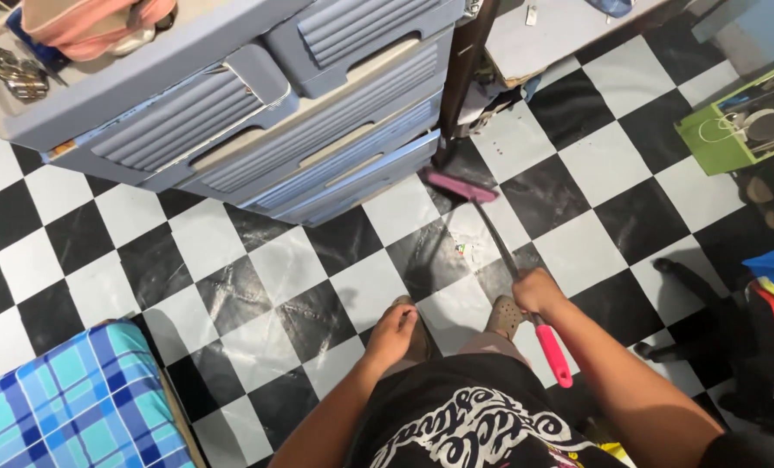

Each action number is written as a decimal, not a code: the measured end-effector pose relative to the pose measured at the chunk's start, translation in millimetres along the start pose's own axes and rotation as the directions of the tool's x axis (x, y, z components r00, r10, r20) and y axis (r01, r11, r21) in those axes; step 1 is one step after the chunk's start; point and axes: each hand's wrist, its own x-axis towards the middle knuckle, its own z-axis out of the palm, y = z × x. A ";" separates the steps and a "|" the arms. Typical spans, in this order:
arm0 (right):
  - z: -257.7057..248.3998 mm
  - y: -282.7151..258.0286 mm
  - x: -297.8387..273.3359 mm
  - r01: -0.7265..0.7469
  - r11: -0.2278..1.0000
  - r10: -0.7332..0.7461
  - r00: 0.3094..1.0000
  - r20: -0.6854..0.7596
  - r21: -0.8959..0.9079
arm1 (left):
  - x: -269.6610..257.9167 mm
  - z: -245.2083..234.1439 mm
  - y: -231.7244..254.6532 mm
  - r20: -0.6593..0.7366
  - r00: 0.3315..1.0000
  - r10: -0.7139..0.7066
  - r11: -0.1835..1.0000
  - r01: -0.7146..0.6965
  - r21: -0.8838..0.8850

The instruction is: The person picks up a broom and a ring light stand, moves the stand, and then sweeps the checkered floor around a bed, a desk, and a doorway.

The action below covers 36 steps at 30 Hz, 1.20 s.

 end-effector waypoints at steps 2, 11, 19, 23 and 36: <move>22.9 25.9 54.0 0.254 0.913 -0.275 0.961 -0.022 -0.320 | 0.4 1.1 0.2 0.000 1.000 -0.007 1.000 0.007 -0.002; -20.9 25.6 68.6 0.132 0.899 -0.081 0.987 0.138 -0.418 | -9.6 16.3 -3.1 0.062 0.997 0.038 0.999 -0.039 0.011; -39.6 30.3 66.2 0.115 0.986 -0.096 0.984 0.150 -0.124 | -15.4 22.2 -4.3 0.046 0.999 0.001 1.000 -0.002 0.009; -3.9 48.3 136.9 0.362 0.780 -0.267 0.930 0.251 -0.510 | -21.1 23.2 2.5 0.074 0.997 -0.032 0.999 0.029 0.036; -67.8 52.1 -58.4 -0.177 0.927 0.132 0.979 0.154 0.332 | -11.1 37.8 2.5 0.085 0.995 0.050 0.999 -0.050 -0.005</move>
